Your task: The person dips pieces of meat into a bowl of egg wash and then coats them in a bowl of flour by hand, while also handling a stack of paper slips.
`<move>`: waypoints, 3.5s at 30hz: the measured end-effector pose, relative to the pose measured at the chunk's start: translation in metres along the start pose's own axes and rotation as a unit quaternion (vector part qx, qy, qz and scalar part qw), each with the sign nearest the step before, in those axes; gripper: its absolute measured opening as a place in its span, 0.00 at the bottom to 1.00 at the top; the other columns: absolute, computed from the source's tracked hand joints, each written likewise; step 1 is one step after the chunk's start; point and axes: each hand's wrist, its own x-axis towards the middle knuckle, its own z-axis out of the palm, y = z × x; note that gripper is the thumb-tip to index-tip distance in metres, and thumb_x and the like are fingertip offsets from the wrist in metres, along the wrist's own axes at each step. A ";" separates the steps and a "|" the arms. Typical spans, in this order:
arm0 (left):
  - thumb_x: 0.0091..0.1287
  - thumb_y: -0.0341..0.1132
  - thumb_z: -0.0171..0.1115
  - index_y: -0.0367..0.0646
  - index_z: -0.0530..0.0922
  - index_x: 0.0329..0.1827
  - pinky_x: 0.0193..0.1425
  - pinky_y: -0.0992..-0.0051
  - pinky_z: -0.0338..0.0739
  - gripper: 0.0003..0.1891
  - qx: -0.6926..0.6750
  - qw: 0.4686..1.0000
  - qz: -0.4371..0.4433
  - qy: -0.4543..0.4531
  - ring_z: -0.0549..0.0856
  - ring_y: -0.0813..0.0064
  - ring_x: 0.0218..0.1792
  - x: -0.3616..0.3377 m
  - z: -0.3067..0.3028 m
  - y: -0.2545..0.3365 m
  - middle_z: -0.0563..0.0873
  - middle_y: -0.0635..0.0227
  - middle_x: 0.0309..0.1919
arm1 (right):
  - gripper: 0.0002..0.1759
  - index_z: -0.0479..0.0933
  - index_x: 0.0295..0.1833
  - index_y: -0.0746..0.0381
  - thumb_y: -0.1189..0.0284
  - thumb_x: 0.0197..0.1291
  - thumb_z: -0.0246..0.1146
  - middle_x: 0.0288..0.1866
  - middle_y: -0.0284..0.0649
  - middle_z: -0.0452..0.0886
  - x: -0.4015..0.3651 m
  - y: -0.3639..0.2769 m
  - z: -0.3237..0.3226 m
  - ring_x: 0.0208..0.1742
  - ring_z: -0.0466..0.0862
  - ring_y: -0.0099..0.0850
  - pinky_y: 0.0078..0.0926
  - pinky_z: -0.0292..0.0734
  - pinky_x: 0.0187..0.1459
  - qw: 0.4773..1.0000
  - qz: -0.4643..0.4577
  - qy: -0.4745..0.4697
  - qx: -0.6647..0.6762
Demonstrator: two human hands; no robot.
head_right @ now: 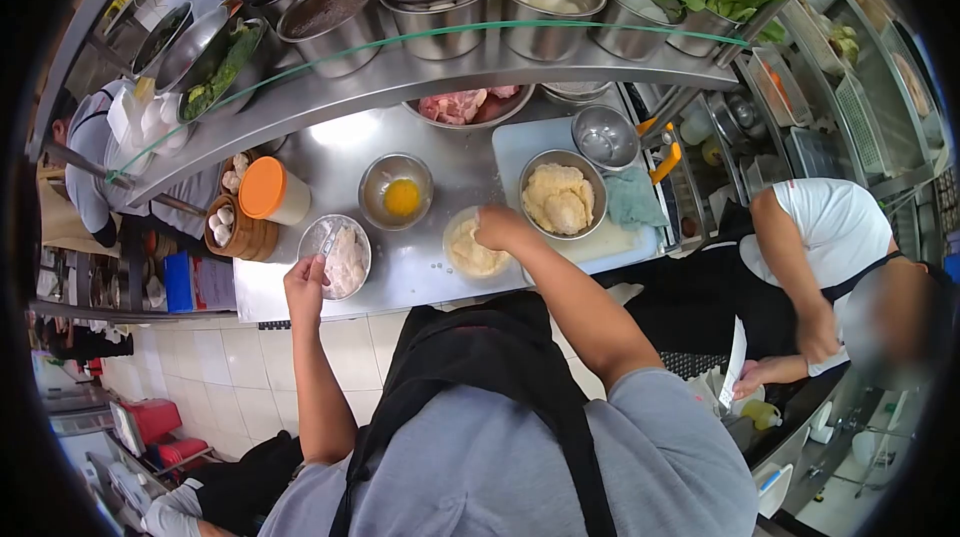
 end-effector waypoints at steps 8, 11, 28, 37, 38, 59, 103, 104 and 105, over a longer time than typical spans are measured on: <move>0.72 0.40 0.66 0.31 0.85 0.46 0.29 0.79 0.71 0.17 0.004 1.000 0.002 -0.018 0.78 0.83 0.24 -0.006 0.006 -0.007 0.82 0.71 0.22 | 0.18 0.84 0.51 0.65 0.68 0.57 0.61 0.52 0.59 0.84 0.017 -0.004 0.059 0.55 0.84 0.52 0.45 0.78 0.58 0.993 0.002 -0.122 0.005; 0.71 0.41 0.66 0.32 0.85 0.46 0.30 0.78 0.72 0.17 0.034 0.999 0.006 -0.019 0.79 0.82 0.24 -0.006 0.008 -0.001 0.83 0.70 0.24 | 0.17 0.84 0.49 0.65 0.69 0.57 0.60 0.52 0.59 0.84 0.010 -0.015 0.051 0.54 0.85 0.52 0.44 0.78 0.58 0.997 -0.007 -0.018 0.071; 0.72 0.41 0.65 0.31 0.85 0.45 0.30 0.78 0.71 0.17 0.003 1.000 0.012 -0.027 0.77 0.83 0.24 -0.012 0.005 -0.010 0.82 0.71 0.24 | 0.25 0.80 0.53 0.68 0.67 0.50 0.65 0.53 0.57 0.84 -0.011 -0.026 0.002 0.56 0.84 0.50 0.42 0.80 0.58 0.999 0.044 0.007 -0.021; 0.72 0.41 0.66 0.32 0.85 0.46 0.30 0.79 0.71 0.16 -0.006 1.000 0.003 -0.022 0.78 0.83 0.24 -0.008 0.007 -0.009 0.82 0.70 0.24 | 0.21 0.83 0.49 0.71 0.70 0.51 0.62 0.51 0.59 0.85 0.000 -0.010 0.025 0.54 0.85 0.52 0.43 0.80 0.58 0.996 0.047 -0.071 -0.030; 0.72 0.41 0.66 0.32 0.85 0.46 0.30 0.79 0.71 0.16 -0.006 1.000 0.003 -0.021 0.78 0.83 0.24 -0.008 0.008 -0.009 0.82 0.70 0.24 | 0.22 0.83 0.50 0.72 0.70 0.52 0.63 0.52 0.60 0.84 0.000 -0.010 0.036 0.56 0.85 0.51 0.41 0.80 0.58 0.991 0.063 -0.112 -0.034; 0.72 0.39 0.65 0.32 0.85 0.45 0.29 0.79 0.71 0.14 -0.002 0.999 0.011 -0.033 0.78 0.83 0.24 -0.015 0.008 -0.012 0.83 0.71 0.25 | 0.24 0.79 0.54 0.69 0.68 0.52 0.64 0.51 0.56 0.84 -0.019 -0.021 0.018 0.53 0.85 0.50 0.41 0.82 0.55 0.995 0.046 0.078 -0.037; 0.72 0.39 0.65 0.33 0.85 0.45 0.30 0.81 0.67 0.14 -0.029 0.999 -0.020 -0.023 0.76 0.84 0.25 -0.003 -0.004 -0.005 0.80 0.74 0.23 | 0.18 0.82 0.49 0.68 0.71 0.55 0.61 0.52 0.57 0.85 0.000 -0.002 0.044 0.54 0.85 0.49 0.43 0.79 0.59 0.999 0.045 0.009 0.008; 0.72 0.38 0.65 0.33 0.85 0.45 0.30 0.81 0.67 0.14 -0.028 0.999 -0.015 -0.022 0.76 0.84 0.25 -0.003 -0.005 -0.007 0.80 0.74 0.23 | 0.19 0.81 0.51 0.69 0.71 0.54 0.62 0.53 0.57 0.84 -0.007 -0.004 0.046 0.56 0.84 0.49 0.43 0.78 0.60 0.996 0.042 0.072 0.000; 0.72 0.38 0.65 0.33 0.85 0.45 0.30 0.80 0.68 0.14 -0.026 0.999 -0.012 -0.025 0.76 0.84 0.25 -0.004 -0.006 -0.010 0.80 0.74 0.23 | 0.21 0.80 0.53 0.70 0.71 0.54 0.62 0.55 0.58 0.83 -0.013 -0.003 0.049 0.58 0.83 0.49 0.43 0.78 0.61 0.990 0.043 0.135 -0.007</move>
